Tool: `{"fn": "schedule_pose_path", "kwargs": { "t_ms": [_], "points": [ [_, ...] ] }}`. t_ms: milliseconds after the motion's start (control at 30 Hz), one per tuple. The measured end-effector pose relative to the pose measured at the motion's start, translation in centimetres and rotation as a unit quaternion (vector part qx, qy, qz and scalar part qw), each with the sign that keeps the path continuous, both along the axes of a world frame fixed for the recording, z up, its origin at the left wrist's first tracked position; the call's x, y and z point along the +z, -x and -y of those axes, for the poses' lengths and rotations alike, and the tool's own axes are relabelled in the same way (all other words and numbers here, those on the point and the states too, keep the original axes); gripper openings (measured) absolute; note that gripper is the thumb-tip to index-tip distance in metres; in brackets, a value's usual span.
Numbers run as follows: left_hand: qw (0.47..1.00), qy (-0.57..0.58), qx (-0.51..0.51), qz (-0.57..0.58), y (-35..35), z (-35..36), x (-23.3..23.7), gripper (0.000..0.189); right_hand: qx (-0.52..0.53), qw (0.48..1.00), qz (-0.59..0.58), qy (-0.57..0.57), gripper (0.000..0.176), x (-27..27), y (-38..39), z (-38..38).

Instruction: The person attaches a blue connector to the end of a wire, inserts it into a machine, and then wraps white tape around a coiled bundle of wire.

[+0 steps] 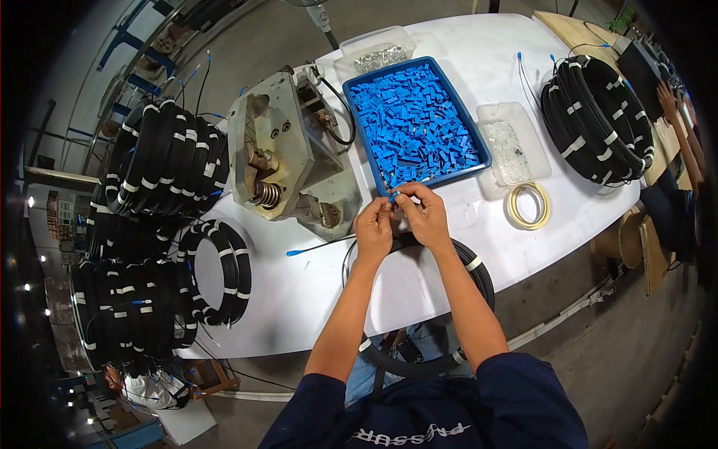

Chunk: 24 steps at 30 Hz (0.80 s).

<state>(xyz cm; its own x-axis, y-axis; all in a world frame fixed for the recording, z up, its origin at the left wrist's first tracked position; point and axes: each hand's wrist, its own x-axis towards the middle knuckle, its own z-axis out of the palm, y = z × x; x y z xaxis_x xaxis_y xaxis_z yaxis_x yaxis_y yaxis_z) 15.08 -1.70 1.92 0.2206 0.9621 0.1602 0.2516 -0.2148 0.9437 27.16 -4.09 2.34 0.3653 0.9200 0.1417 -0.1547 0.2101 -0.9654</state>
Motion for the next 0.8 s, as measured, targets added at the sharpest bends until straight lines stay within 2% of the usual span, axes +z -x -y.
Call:
{"fn": "schedule_pose_path", "kwargs": {
  "t_ms": [200, 367, 533, 600, 800],
  "points": [
    [1.000, 0.014, 0.006, 0.021, -0.18, 0.05, 0.03, 0.018, 0.012, 0.998, 0.056, -0.030, 0.008, -0.05, -0.22, -0.02],
    [1.000, 0.023, 0.009, 0.010, -0.23, 0.00, 0.00, 0.018, 0.001, 0.998, 0.051, -0.034, 0.009, -0.19, -0.08, -0.08],
    [0.999, -0.031, 0.020, -0.020, -0.55, -0.12, -0.06, 0.018, -0.021, 0.997, 0.060, -0.040, 0.010, 0.05, 0.12, -0.04],
    [0.999, -0.027, 0.021, -0.027, -0.52, -0.10, 0.06, 0.018, -0.005, 1.000, 0.019, 0.017, 0.011, -0.18, 0.19, 0.13],
    [1.000, -0.013, 0.017, -0.021, -0.48, -0.09, 0.28, 0.020, -0.008, 0.999, -0.050, -0.018, 0.017, -0.20, 0.38, 0.04]
  ]
}}
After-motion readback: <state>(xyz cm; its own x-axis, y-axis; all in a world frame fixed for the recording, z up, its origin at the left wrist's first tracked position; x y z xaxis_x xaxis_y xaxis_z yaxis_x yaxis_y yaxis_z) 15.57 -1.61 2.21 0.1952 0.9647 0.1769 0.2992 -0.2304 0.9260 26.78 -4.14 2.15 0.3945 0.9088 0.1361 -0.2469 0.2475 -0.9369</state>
